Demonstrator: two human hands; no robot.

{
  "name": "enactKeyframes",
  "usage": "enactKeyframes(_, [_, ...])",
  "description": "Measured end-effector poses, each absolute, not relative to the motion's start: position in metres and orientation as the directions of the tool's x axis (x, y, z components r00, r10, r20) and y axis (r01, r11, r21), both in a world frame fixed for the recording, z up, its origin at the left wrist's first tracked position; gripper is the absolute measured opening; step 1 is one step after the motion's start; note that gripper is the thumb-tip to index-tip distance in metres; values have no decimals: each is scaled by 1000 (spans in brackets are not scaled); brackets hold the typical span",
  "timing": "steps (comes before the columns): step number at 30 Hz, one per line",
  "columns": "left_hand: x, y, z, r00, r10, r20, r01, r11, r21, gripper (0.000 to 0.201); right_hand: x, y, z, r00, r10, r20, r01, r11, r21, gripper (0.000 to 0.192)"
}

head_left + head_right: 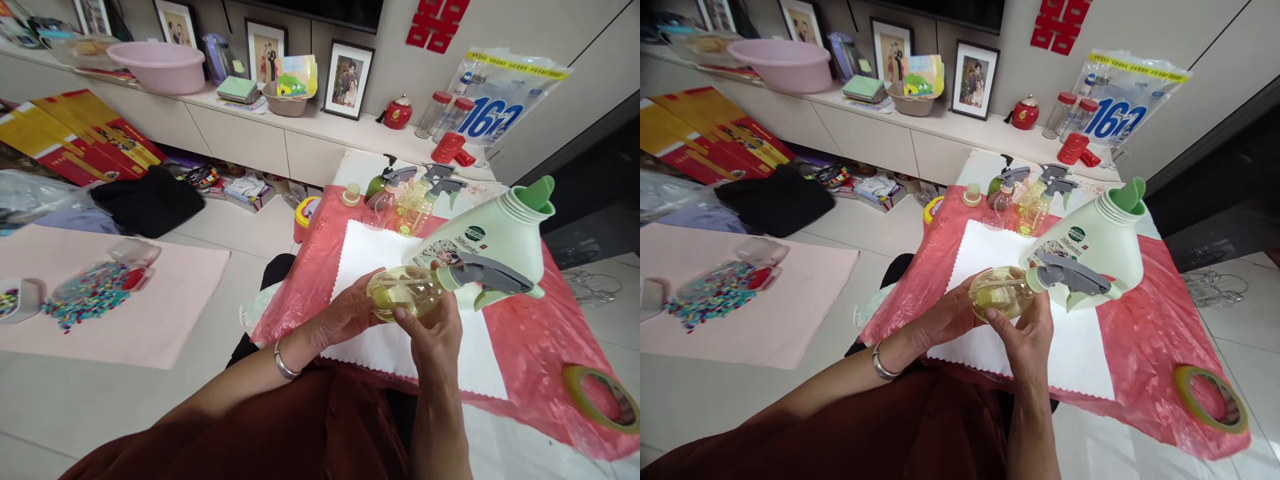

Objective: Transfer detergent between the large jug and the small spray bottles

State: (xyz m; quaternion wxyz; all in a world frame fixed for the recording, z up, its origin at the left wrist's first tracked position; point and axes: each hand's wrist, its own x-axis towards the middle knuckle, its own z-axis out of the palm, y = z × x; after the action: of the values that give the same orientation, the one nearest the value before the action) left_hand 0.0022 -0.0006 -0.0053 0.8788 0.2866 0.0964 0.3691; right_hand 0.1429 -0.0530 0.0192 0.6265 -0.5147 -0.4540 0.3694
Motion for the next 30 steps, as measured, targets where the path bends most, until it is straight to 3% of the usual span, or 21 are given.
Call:
enactKeyframes(4, [8, -2, -2, 726, 682, 90, -603, 567, 561, 60, 138, -58, 25, 266, 947, 179, 34, 176, -984, 87])
enactKeyframes(9, [4, 1, -18, 736, 677, -4, -607, 662, 441, 50, 156, -72, 12, 147, 980, 131, 15, 130, -991, 86])
enactKeyframes(13, [2, 3, -34, 810, 581, -81, -531, 785, 320, 61, 183, -83, 3, 94, 993, 66, -19, 69, -997, 75])
enactKeyframes(17, [7, -5, -45, 893, 430, -132, -376, 875, 305, 76, 192, -91, 13, 71, 997, 16, -32, 18, -999, 97])
enactKeyframes(23, [17, -29, -42, 953, 268, -140, -227, 940, 255, 77, 175, -105, 19, 39, 999, 7, 73, 4, -997, 122])
enactKeyframes(25, [21, -33, -39, 966, 207, -155, -154, 943, 295, 80, 175, -113, 13, 85, 996, -12, 16, -14, -1000, 124])
enactKeyframes(27, [24, -32, -37, 950, 220, -221, -112, 902, 416, 79, 183, -125, 9, 154, 988, 5, -30, 10, -999, 122])
enactKeyframes(28, [24, -29, -37, 919, 287, -270, -117, 852, 510, 75, 191, -131, 9, 191, 981, 31, -32, 38, -999, 119])
enactKeyframes(30, [19, -16, -38, 781, 527, -335, -124, 656, 744, 63, 215, -143, 14, 263, 961, 83, 15, 82, -996, 112])
